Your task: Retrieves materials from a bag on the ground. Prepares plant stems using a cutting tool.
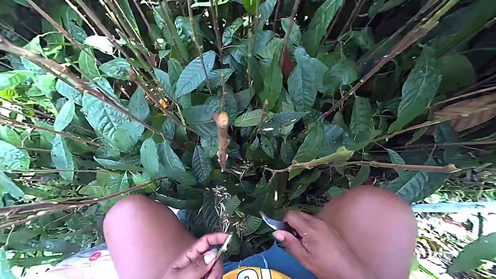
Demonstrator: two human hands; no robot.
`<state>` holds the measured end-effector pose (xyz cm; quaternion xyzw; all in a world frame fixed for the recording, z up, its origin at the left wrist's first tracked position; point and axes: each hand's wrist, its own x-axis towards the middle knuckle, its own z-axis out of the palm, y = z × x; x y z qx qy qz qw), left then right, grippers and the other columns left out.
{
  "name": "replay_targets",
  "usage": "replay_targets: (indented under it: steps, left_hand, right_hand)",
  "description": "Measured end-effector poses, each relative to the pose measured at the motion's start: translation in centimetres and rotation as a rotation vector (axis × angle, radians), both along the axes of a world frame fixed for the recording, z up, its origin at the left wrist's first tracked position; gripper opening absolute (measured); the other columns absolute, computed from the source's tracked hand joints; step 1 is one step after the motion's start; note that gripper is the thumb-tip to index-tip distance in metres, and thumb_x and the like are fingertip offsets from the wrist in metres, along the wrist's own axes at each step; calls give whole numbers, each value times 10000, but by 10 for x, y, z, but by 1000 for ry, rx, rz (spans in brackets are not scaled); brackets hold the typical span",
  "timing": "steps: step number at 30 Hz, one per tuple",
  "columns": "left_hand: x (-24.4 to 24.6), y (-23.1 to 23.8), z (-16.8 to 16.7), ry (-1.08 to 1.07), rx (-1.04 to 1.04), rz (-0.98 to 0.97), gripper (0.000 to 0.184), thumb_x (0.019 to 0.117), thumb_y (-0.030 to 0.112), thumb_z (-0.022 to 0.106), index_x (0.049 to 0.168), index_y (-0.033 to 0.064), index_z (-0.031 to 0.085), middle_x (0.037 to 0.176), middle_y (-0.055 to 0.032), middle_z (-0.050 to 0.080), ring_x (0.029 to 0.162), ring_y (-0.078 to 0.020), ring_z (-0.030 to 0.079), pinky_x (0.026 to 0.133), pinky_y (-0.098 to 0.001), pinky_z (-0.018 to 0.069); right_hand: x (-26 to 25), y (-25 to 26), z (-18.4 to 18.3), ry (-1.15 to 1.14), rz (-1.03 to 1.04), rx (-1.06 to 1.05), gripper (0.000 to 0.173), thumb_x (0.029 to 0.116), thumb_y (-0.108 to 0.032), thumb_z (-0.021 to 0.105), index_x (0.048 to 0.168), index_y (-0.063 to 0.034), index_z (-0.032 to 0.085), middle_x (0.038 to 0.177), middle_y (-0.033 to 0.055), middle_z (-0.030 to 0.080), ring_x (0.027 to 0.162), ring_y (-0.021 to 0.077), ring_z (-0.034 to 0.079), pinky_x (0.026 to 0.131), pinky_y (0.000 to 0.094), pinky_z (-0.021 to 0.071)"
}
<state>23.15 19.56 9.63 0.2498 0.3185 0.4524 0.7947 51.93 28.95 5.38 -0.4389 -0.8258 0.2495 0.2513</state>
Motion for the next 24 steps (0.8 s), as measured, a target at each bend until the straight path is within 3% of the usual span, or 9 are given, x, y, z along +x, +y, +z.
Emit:
replay_targets:
  steps: [7,14,18,24]
  left_hand:
    - [11,9,-14,-55,68,-25,363,1087,206,471,1428,128,570,724,29,608,464,4,451,409,-149,375]
    - [5,6,-11,-79,119,6,377,1091,209,470,1438,110,577,737,20,620,476,-1,468,416,-148,392]
    - [5,9,-18,-83,89,62,315,1056,197,558,1352,107,613,819,-54,695,574,-40,598,502,-170,489]
    - [7,9,-22,-29,25,150,318,1047,188,577,1352,120,639,931,-95,722,624,-50,614,560,-178,510]
  right_hand:
    - [-39,-8,12,-8,222,25,575,1034,-604,428,810,-101,598,685,46,560,567,180,587,461,347,491]
    - [-14,5,-2,75,3,-68,562,1039,-594,421,847,-108,632,691,29,590,575,139,579,484,339,498]
    - [-14,3,-5,116,48,-74,564,1035,-614,428,854,-114,616,693,17,566,571,105,548,485,280,470]
    - [-11,1,0,-10,46,41,580,1028,-617,436,833,-103,622,708,43,585,578,148,578,471,319,485]
